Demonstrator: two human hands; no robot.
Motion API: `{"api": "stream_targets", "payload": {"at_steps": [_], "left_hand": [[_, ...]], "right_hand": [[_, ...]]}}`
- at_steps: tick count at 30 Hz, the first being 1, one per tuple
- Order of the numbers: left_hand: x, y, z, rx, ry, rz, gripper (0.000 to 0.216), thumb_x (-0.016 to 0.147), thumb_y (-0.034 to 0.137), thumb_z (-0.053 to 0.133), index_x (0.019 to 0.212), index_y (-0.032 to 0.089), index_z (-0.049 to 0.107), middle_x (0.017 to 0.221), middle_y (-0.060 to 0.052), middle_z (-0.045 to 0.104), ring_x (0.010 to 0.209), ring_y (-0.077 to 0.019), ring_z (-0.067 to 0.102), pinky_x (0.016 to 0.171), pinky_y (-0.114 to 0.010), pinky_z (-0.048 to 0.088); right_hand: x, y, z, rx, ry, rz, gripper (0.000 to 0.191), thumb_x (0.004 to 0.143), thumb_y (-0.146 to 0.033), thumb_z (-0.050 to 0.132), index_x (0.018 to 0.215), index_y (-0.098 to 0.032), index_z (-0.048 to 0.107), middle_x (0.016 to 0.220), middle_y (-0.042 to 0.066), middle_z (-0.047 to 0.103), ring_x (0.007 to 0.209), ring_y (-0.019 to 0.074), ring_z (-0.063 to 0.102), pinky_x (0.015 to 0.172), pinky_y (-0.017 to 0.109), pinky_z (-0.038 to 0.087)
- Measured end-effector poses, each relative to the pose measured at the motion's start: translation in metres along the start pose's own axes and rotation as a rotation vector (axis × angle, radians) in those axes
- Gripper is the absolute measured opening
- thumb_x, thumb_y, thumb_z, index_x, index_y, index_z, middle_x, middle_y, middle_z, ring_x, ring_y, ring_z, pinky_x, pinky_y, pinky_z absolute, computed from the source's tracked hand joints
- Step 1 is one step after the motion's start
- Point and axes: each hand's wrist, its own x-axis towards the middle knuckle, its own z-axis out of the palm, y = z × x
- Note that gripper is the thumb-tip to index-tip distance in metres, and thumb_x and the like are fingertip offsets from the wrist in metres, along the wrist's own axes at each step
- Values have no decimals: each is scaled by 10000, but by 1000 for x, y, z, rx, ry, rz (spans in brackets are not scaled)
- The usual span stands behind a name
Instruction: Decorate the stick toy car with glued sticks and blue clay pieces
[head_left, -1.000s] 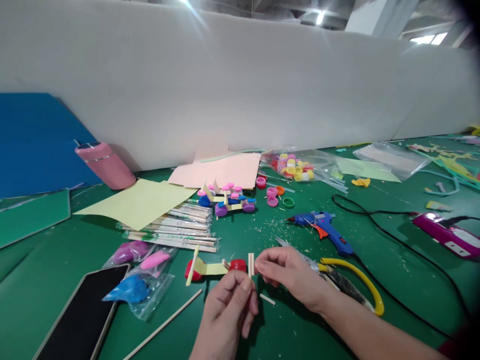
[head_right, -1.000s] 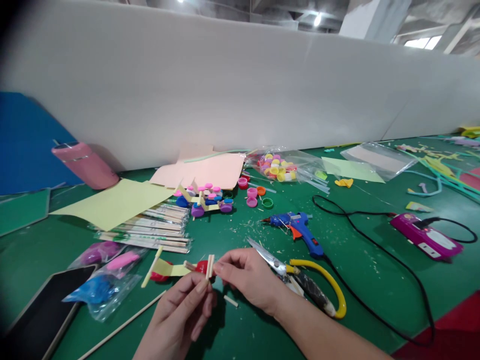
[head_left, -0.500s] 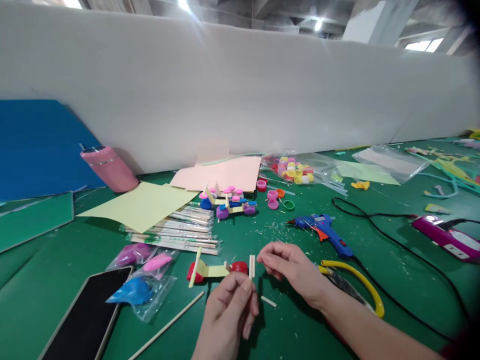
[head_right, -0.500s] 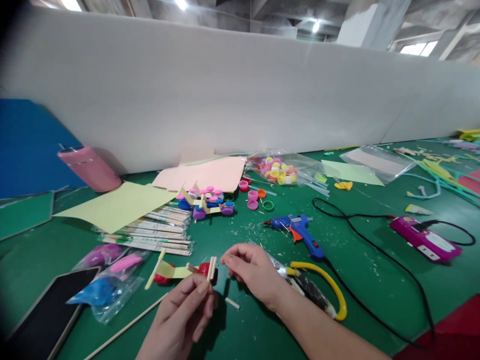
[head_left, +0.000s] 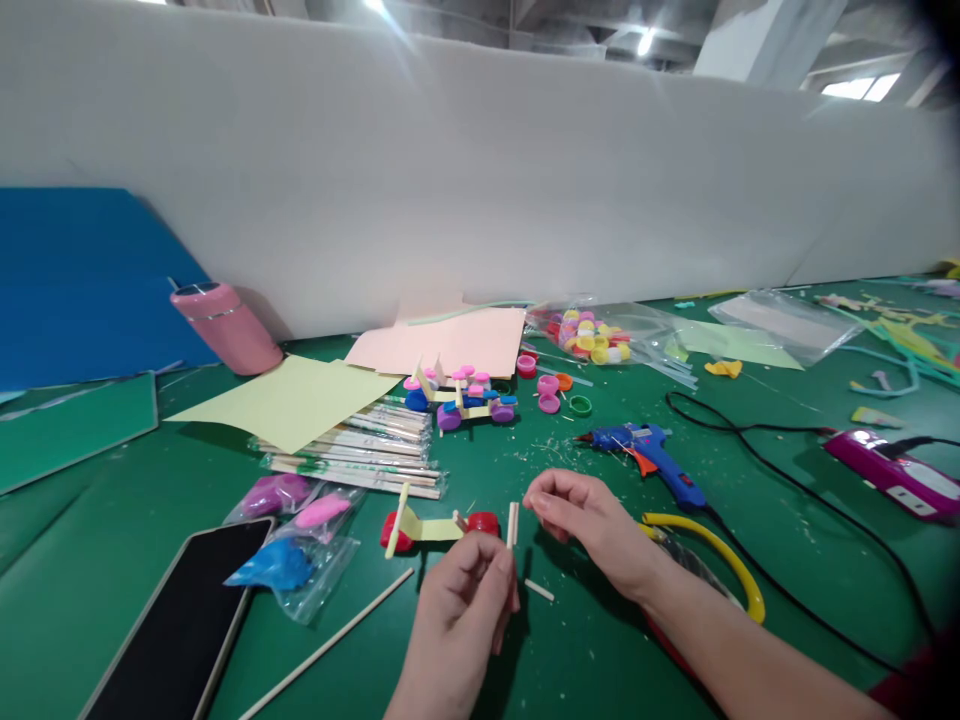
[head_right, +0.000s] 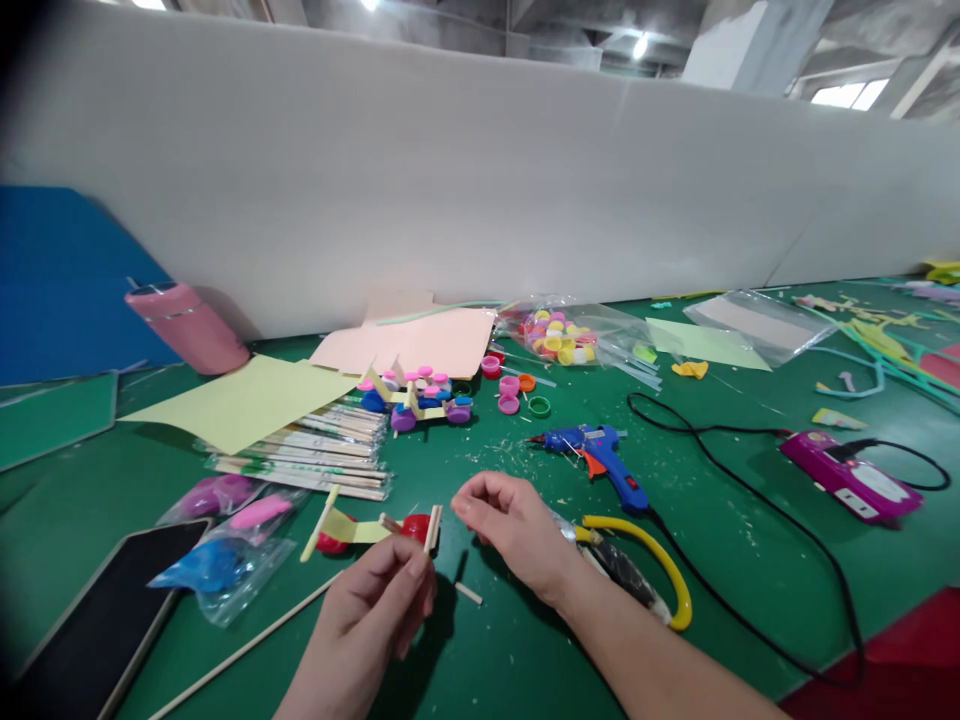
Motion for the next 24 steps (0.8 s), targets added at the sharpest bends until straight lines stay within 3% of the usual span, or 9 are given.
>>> {"api": "stream_targets", "payload": {"at_steps": [5,13,24], "left_hand": [[-3,0,2,261,147,213,160,723,281,548,597,182,544,510,38,456,480,-101,394,460,-198,313],[-6,0,5,415,298,319,125,669,214,571,545,208,582,460,41,479,431,-106,390,454,-206,310],[-5,-4,2,599,272,339,133,670,196,571,537,207,567,475,29,521,432,-109,435,463,-202,335]], "right_hand": [[-1,1,0,-26,-3,-18,277,772,-424,559,720,-152,538,566,-55,397,508,75,330,480,209,256],[-3,-3,1,-94,-35,-45,229,769,-378,564,703,-159,550,596,-43,435,550,83,377,510,203,300],[-9,-5,11,-255,-64,-25,144,750,-283,572,696,-150,560,578,-39,451,526,82,375,466,196,296]]}}
